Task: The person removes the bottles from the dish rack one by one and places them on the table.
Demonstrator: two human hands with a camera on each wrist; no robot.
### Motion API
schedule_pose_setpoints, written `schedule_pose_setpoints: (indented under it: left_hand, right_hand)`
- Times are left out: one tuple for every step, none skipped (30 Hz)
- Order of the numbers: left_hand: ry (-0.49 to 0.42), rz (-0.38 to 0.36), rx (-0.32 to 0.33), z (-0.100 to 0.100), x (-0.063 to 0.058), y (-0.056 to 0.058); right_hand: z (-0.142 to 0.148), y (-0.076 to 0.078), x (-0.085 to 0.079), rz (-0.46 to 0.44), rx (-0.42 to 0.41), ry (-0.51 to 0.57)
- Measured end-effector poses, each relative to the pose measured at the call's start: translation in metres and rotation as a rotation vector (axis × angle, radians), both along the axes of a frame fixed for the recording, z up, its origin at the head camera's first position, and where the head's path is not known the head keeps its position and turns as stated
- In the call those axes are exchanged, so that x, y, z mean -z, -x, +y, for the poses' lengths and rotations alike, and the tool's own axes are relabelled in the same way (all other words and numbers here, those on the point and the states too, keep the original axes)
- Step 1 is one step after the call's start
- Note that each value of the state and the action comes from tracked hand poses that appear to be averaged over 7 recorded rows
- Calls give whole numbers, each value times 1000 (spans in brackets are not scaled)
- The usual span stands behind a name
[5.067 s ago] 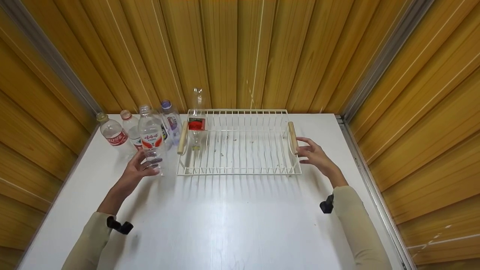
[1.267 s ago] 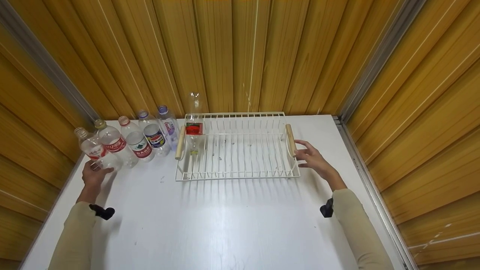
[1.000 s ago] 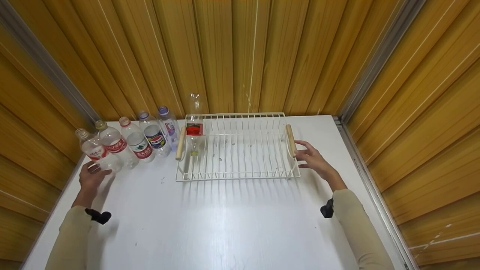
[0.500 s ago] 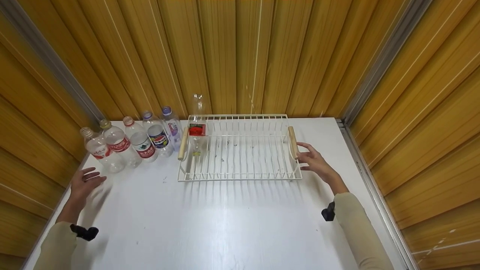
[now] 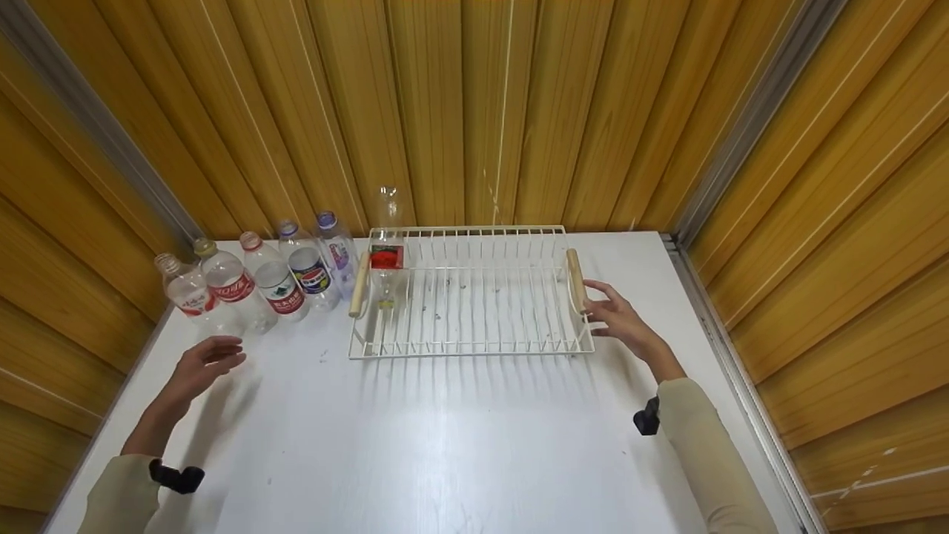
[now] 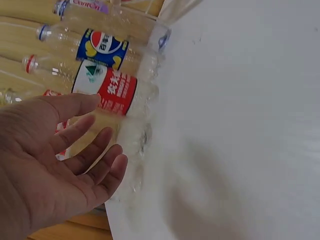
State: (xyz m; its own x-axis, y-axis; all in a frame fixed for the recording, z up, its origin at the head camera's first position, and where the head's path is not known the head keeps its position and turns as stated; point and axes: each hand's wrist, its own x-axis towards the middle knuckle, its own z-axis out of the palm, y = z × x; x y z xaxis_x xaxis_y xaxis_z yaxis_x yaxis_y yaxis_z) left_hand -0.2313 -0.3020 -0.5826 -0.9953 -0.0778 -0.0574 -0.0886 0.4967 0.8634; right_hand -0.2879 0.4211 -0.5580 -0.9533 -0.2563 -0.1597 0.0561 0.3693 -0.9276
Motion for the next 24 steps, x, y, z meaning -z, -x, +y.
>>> schedule_pose_setpoints:
  left_hand:
    - [3,6,21,6,-4,1]
    - [-2,10,39,11,-8,3]
    - [2,10,60,17,-11,5]
    - [9,6,81,23,-15,7]
    - [9,0,103,29,-18,9]
    - [5,-5,122,35,-20,10]
    - [-1,-6,143,41,-23,12]
    - [-11,-6,163,47,-25,14]
    - [-15,-4,188,52,-26,15]
    - [-25,2,210,57,-27,17]
    - [-32,11,231,61,-27,18]
    - [-40,21,249,65,-27,19]
    - [-49,27,267,69,-27,21]
    - [-61,32,281,73,-27,22]
    - [-69,34,295,76,-26,23]
    - [-79,35,304,80,-25,24]
    - [-90,35,315,84,-24,25]
    - [-100,33,328,87,-23,26]
    - [-107,31,344,91,-22,27]
    - [-107,33,362,94,-21,28]
    - [-106,35,383,97,-20,29]
    - [-102,35,407,100,-19,30]
    - [-96,33,431,104,-19,32]
    - [-90,33,453,107,-18,33]
  right_hand:
    - [-1,0,0,1,-1,-3]
    - [-1,1,0,2,-1,0]
    - [-1,1,0,1,1,-4]
    - [-2,1,0,1,3,-7]
    - [-2,1,1,0,5,-5]
    - [-2,1,1,0,5,-8]
    - [-2,0,1,0,5,-7]
    - [-2,0,2,0,4,-4]
    - [-2,-1,2,0,6,-5]
    - [-2,-1,2,-2,4,-3]
    - [-3,0,2,-4,4,-2]
    - [-3,0,2,-6,4,-4]
    - [-3,0,2,-10,5,0]
    - [-4,1,1,-13,4,1]
    - [-4,1,1,-15,3,3]
    - [-4,1,1,-18,2,7]
    - [-4,1,0,-12,-5,2]
    - [-4,1,0,-11,-3,3]
    - [-4,1,0,-9,-2,2]
    - [-4,1,0,-8,-2,3]
    - [-4,1,0,-9,-3,10]
    - [-4,1,0,-8,-2,8]
    - [-3,0,1,-11,-1,14]
    - [-3,-1,1,-20,6,27]
